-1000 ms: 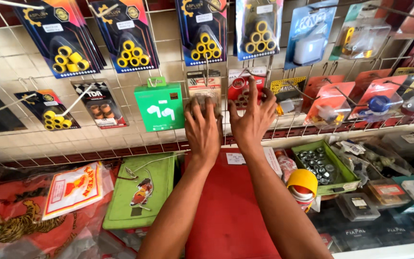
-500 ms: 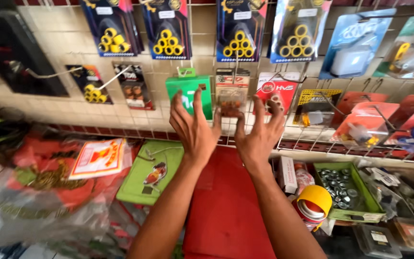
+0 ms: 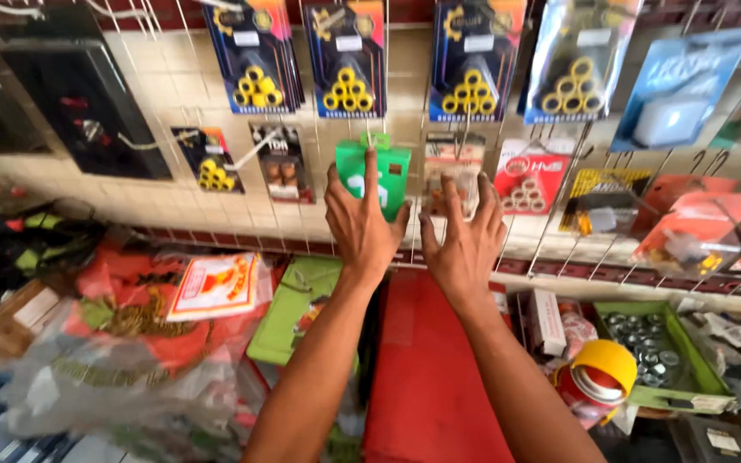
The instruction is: The person picks up various packaged motorcycle parts from a glass counter and hangs them on a metal grid wall or places them on display shelves.
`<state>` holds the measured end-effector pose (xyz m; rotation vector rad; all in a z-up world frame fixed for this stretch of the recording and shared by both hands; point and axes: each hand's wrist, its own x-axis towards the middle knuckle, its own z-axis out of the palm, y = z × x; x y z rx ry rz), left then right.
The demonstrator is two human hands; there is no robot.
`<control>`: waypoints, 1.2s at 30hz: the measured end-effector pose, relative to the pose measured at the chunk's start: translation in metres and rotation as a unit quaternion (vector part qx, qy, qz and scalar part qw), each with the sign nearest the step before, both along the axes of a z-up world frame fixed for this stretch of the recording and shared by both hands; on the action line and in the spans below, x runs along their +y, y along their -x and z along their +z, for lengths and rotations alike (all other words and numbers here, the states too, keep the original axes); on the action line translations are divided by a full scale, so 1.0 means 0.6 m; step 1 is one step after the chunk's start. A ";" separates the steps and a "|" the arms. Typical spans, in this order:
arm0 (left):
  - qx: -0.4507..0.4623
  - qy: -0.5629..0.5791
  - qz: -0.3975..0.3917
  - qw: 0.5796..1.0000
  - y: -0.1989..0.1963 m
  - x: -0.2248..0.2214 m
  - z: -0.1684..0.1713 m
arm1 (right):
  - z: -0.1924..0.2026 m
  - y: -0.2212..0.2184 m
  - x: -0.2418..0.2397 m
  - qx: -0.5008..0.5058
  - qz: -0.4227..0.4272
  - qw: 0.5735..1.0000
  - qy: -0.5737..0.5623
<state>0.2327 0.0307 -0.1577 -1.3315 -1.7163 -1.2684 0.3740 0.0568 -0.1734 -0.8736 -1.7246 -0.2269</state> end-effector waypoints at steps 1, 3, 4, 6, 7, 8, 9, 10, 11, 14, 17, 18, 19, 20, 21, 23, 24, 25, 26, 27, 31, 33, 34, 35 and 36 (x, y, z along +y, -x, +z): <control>-0.003 0.002 -0.001 1.000 0.003 0.001 0.003 | 0.005 0.002 0.003 0.001 -0.002 1.000 -0.003; -0.002 0.013 0.004 1.000 0.010 0.002 0.002 | 0.005 0.007 0.007 -0.005 -0.022 1.000 -0.014; 0.004 0.017 0.009 1.000 0.014 0.003 0.001 | 0.002 0.010 0.007 -0.008 -0.030 0.999 -0.018; 0.011 0.022 0.016 1.000 0.021 0.003 -0.002 | -0.002 0.015 0.008 -0.011 -0.039 0.999 -0.003; 0.012 0.022 0.018 1.000 0.022 0.000 -0.005 | -0.003 0.018 0.009 -0.011 -0.043 0.999 0.003; 0.013 0.019 0.018 1.000 0.022 0.001 -0.005 | -0.004 0.020 0.010 -0.019 -0.047 0.999 0.001; 0.010 0.019 0.022 1.000 0.023 0.002 -0.004 | -0.007 0.021 0.010 -0.027 -0.051 0.998 -0.001; 0.008 0.020 0.026 0.999 0.023 0.001 -0.006 | -0.012 0.022 0.010 -0.035 -0.055 0.998 -0.001; 0.005 0.022 0.029 0.999 0.024 0.002 -0.007 | -0.014 0.023 0.015 -0.045 -0.058 0.997 0.010; 0.008 0.024 0.030 0.999 0.029 0.004 -0.012 | -0.027 0.025 0.025 -0.063 -0.055 0.996 0.025; 0.007 0.016 0.024 1.000 0.030 0.006 -0.017 | -0.035 0.025 0.035 -0.059 -0.037 0.998 0.000; 0.006 0.023 0.022 0.999 0.031 0.006 -0.017 | -0.036 0.026 0.037 -0.058 -0.034 0.998 0.001; 0.005 0.030 0.020 0.999 0.031 0.005 -0.018 | -0.037 0.026 0.039 -0.056 -0.030 0.998 0.002; 0.004 0.036 0.017 0.999 0.031 0.006 -0.017 | -0.036 0.025 0.040 -0.053 -0.026 0.998 0.003; 0.002 0.037 0.016 0.999 0.031 0.005 -0.017 | -0.036 0.025 0.040 -0.050 -0.022 0.998 0.005; -0.003 0.039 0.015 0.999 0.029 0.001 -0.020 | -0.034 0.023 0.040 -0.050 -0.020 0.999 0.002; -0.003 0.036 0.013 0.999 0.028 -0.001 -0.022 | -0.034 0.022 0.039 -0.053 -0.021 0.998 -0.002; -0.003 0.033 0.011 0.999 0.027 -0.002 -0.024 | -0.034 0.021 0.038 -0.056 -0.022 0.998 -0.005; -0.003 0.031 0.010 0.999 0.027 -0.003 -0.026 | -0.034 0.020 0.037 -0.059 -0.024 0.998 -0.005; 0.003 0.026 0.010 1.000 0.026 -0.004 -0.027 | -0.033 0.018 0.035 -0.062 -0.025 0.998 -0.005; 0.020 0.016 0.007 1.000 0.023 -0.008 -0.030 | -0.030 0.009 0.025 -0.061 -0.022 0.998 0.025; 0.021 0.016 0.003 1.000 0.020 -0.012 -0.031 | -0.027 0.002 0.014 -0.067 -0.022 0.997 0.022; 0.021 0.015 0.000 1.000 0.017 -0.015 -0.030 | -0.022 -0.002 0.008 -0.069 -0.024 0.997 0.018; 0.021 0.015 -0.003 1.000 0.015 -0.018 -0.029 | -0.017 -0.006 0.001 -0.070 -0.020 0.997 0.025; 0.025 0.015 -0.004 1.000 0.013 -0.021 -0.029 | -0.014 -0.011 -0.009 -0.071 -0.018 0.997 0.033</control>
